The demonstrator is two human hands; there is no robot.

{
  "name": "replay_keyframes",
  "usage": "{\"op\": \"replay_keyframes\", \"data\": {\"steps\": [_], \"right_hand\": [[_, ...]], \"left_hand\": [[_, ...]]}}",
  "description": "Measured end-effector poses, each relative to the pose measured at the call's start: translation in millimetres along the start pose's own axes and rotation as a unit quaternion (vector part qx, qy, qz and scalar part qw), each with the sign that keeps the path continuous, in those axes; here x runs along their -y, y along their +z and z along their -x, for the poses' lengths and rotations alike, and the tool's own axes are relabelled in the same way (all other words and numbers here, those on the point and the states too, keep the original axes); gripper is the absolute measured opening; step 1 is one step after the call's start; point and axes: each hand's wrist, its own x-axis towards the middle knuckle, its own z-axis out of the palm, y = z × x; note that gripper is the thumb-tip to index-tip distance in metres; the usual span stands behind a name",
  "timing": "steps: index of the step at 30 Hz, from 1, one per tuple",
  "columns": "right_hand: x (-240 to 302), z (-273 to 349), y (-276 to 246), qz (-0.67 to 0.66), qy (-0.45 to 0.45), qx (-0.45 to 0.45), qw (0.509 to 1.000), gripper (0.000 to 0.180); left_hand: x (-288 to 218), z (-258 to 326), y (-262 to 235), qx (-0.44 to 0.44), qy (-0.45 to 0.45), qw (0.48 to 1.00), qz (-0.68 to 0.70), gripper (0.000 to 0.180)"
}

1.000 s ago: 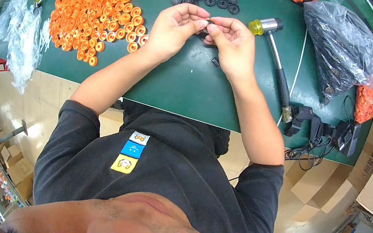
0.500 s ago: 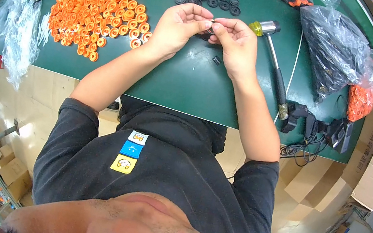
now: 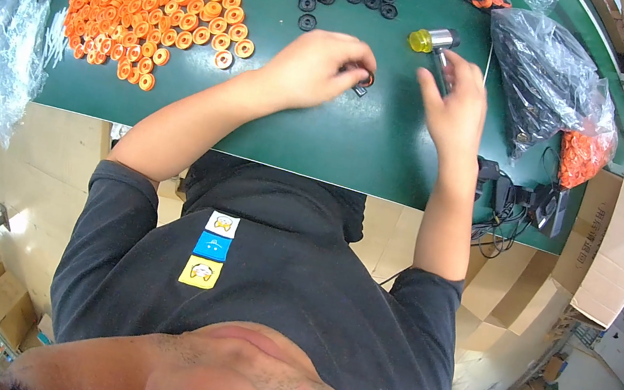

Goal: The person assembles circular components by inserting orange rings into black plastic caps by hand and tapping them with a small mallet.

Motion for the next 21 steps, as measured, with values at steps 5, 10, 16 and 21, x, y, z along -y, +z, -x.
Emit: {"op": "replay_keyframes", "data": {"steps": [5,10,16,21], "right_hand": [[-39,24,1,0.183,-0.046,0.025,0.982,0.038],[-24,26,-13,0.115,-0.034,0.069,0.99,0.027],[44,44,-53,-0.228,0.242,0.274,0.903,0.037],[61,59,-49,-0.179,0.12,0.266,0.94,0.043]], "left_hand": [[11,0,17,-0.007,0.03,0.992,-0.119,0.012],[27,-2,4,-0.101,0.049,0.981,-0.16,0.015],[35,-2,-8,-0.065,0.019,0.978,-0.197,0.015],[35,-2,-10,-0.082,0.006,0.971,-0.224,0.014]]}}
